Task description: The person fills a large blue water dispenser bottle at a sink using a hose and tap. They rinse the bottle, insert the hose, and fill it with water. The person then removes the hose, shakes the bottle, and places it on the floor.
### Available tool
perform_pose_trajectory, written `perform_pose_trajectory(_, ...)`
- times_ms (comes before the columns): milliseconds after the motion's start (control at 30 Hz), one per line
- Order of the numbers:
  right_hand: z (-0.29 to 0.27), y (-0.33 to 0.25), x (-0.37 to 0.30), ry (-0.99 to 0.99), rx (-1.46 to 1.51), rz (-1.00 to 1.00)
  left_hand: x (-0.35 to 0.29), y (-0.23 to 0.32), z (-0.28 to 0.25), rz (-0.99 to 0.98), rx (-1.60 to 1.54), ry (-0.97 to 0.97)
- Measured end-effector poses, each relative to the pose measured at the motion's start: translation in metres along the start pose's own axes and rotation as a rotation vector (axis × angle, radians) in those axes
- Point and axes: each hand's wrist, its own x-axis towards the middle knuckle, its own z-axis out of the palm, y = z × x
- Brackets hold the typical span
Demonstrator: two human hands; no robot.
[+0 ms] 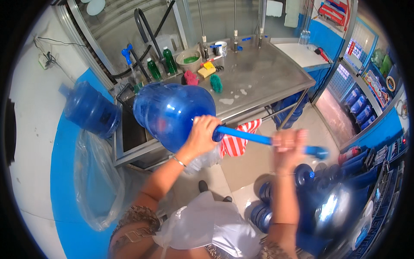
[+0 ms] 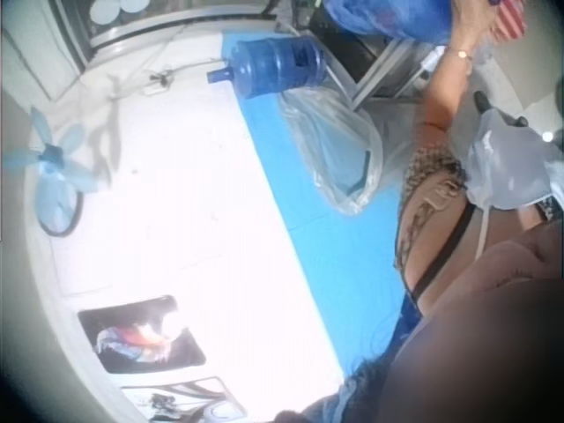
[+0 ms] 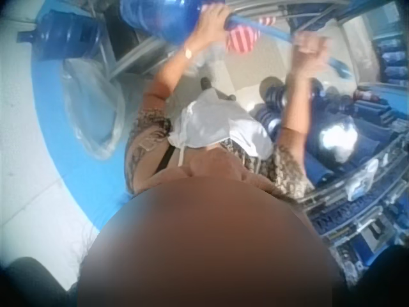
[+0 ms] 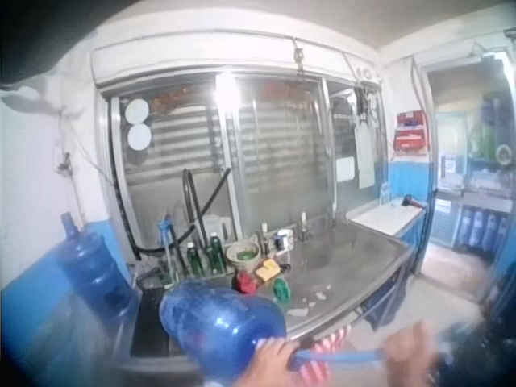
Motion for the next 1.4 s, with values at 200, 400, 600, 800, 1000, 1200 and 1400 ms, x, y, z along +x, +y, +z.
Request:
perform_pose_trajectory(200, -0.016, -0.137, 0.050, -0.048, 0.043, -0.246, 0.029, 0.016, -0.015, -0.028, 0.009, -0.285)
perform_pose_trajectory(400, -0.001, 0.003, 0.018, 0.122, 0.023, 0.012, 0.009, -0.001, 0.005, 0.092, 0.093, 0.199)
perform_pose_trajectory(600, 0.014, -0.105, 0.067, -0.095, 0.176, -0.174, -0.008, -0.026, 0.009, -0.018, 0.024, 0.303)
perform_pose_trajectory(800, -0.014, 0.035, 0.001, 0.103, -0.012, 0.101, -0.001, 0.008, 0.003, -0.024, 0.033, 0.134)
perform_pose_trajectory(1000, -0.072, -0.167, 0.049, -0.080, 0.211, -0.302, 0.018, -0.013, -0.025, 0.047, -0.067, -0.349)
perform_pose_trajectory(1200, -0.044, 0.029, 0.001, 0.422, 0.009, -0.010, 0.029, 0.035, 0.034, 0.130, -0.050, 0.017)
perform_pose_trajectory(1400, -0.062, -0.132, 0.069, 0.003, 0.190, -0.212, 0.004, -0.025, 0.012, 0.020, -0.002, 0.202)
